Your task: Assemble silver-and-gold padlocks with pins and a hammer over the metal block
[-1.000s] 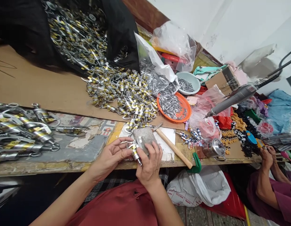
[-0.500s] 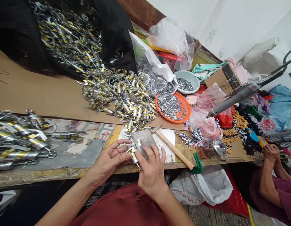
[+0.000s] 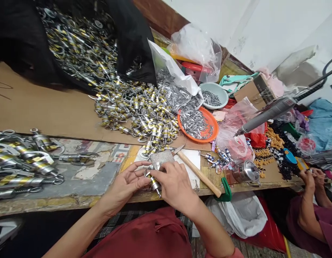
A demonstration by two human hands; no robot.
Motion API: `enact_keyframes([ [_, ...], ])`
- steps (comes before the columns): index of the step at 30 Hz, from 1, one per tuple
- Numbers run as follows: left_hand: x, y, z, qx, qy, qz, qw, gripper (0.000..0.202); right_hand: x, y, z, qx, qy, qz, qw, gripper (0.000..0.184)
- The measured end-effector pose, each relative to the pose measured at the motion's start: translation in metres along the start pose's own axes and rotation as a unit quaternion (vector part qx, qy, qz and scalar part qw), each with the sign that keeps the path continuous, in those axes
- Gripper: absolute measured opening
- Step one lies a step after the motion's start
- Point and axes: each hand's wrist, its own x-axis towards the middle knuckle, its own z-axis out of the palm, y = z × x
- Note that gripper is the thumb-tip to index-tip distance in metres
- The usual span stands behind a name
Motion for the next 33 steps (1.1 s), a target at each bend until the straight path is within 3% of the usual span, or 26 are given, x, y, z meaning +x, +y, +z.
enact_keyframes([
  [4, 0.003, -0.002, -0.002, 0.016, 0.011, -0.001, 1.000, 0.054, 0.004, 0.001, -0.006, -0.004, -0.037, -0.010, 0.999, 0.026],
  [14, 0.008, 0.002, 0.004, 0.009, 0.012, 0.004, 1.000, 0.053, -0.009, 0.007, 0.007, 0.108, 0.064, 0.033, 0.992, 0.021],
  [24, 0.004, 0.002, 0.006, -0.005, 0.021, -0.003, 1.000, 0.054, -0.010, 0.003, 0.011, -0.004, 0.071, 0.001, 0.997, 0.027],
  [33, 0.004, 0.003, 0.007, 0.006, 0.019, -0.004, 1.000, 0.050, -0.010, 0.003, 0.012, -0.008, 0.068, 0.003, 0.998, 0.026],
])
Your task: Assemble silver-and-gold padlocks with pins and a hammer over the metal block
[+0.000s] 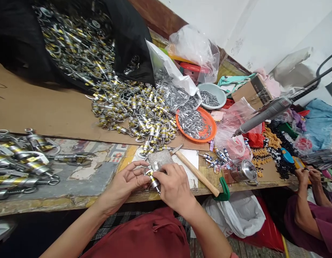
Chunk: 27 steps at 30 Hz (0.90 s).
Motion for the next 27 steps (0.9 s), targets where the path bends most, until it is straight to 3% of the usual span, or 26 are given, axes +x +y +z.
enact_keyframes([
  [5, -0.001, -0.001, -0.001, 0.000, -0.007, -0.002, 1.000, 0.049, -0.001, 0.000, 0.002, 0.019, 0.008, 0.007, 1.000, 0.025],
  [11, -0.004, 0.001, -0.001, -0.003, -0.004, -0.010, 1.000, 0.049, -0.007, 0.003, 0.013, 0.074, 0.074, 0.022, 0.994, 0.021],
  [27, -0.007, 0.001, -0.001, -0.005, -0.001, 0.000, 1.000, 0.043, -0.010, -0.001, 0.021, 0.092, 0.123, 0.045, 0.987, 0.023],
])
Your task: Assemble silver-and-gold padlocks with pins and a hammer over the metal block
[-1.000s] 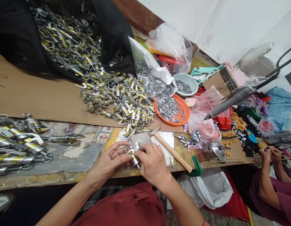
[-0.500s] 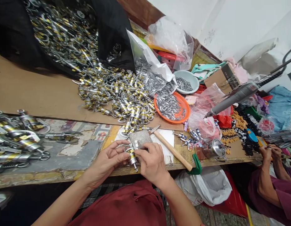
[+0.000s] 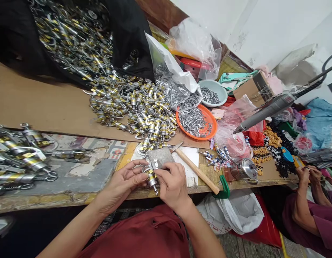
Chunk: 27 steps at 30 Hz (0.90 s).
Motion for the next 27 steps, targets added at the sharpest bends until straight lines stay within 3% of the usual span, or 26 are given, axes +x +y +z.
enact_keyframes([
  [27, -0.007, 0.003, 0.006, 0.009, 0.037, 0.032, 0.999, 0.043, -0.010, 0.001, 0.017, 0.003, 0.074, 0.018, 0.997, 0.025],
])
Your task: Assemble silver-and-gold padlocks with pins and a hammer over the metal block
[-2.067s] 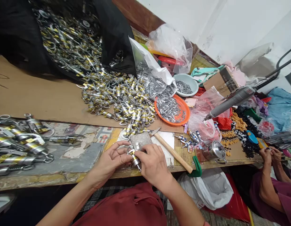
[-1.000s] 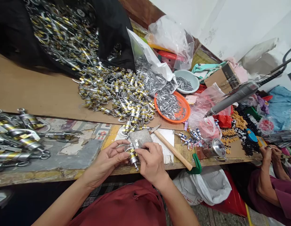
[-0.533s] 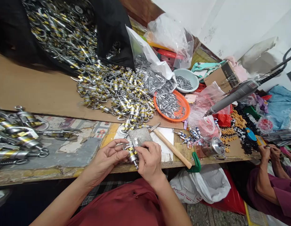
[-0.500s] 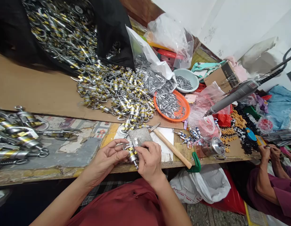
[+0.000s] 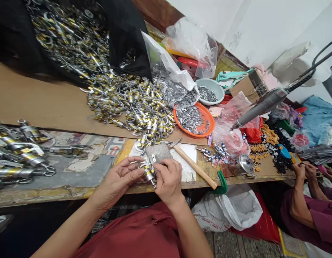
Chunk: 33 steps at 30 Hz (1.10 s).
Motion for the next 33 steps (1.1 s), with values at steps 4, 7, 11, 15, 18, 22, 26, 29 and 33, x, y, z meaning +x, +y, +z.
enact_keyframes([
  [4, -0.0006, -0.0009, -0.0006, 0.002, 0.006, 0.012, 1.000, 0.043, -0.0006, 0.0008, 0.0009, -0.004, 0.008, -0.002, 1.000, 0.024],
  [7, -0.0004, -0.0020, -0.0012, 0.005, 0.007, 0.016, 1.000, 0.043, -0.0008, 0.0011, 0.0015, -0.009, 0.017, -0.008, 1.000, 0.024],
  [11, -0.0010, -0.0026, -0.0010, 0.005, 0.006, 0.020, 1.000, 0.043, -0.0003, 0.0006, 0.0021, -0.010, 0.030, -0.023, 0.999, 0.023],
  [15, -0.0012, -0.0029, -0.0017, 0.000, 0.003, 0.020, 1.000, 0.043, -0.0002, 0.0002, 0.0025, -0.012, 0.033, -0.024, 0.999, 0.023],
  [18, -0.0003, -0.0045, -0.0037, 0.002, 0.001, 0.023, 1.000, 0.043, -0.0003, 0.0001, 0.0024, -0.016, 0.031, -0.024, 0.999, 0.024],
  [22, 0.0012, -0.0066, -0.0056, 0.007, 0.000, 0.027, 1.000, 0.043, -0.0004, 0.0003, 0.0023, -0.019, 0.030, -0.023, 0.999, 0.024],
  [26, 0.0016, -0.0057, -0.0048, 0.010, -0.003, 0.024, 1.000, 0.042, -0.0005, 0.0006, 0.0026, -0.025, 0.034, -0.026, 0.999, 0.024],
  [29, 0.0013, -0.0042, -0.0041, 0.008, -0.005, 0.021, 1.000, 0.042, -0.0007, 0.0007, 0.0028, -0.025, 0.034, -0.027, 0.999, 0.024],
  [33, 0.0011, -0.0036, -0.0042, 0.002, 0.001, 0.017, 1.000, 0.043, -0.0008, 0.0009, 0.0031, -0.020, 0.034, -0.028, 0.999, 0.024],
])
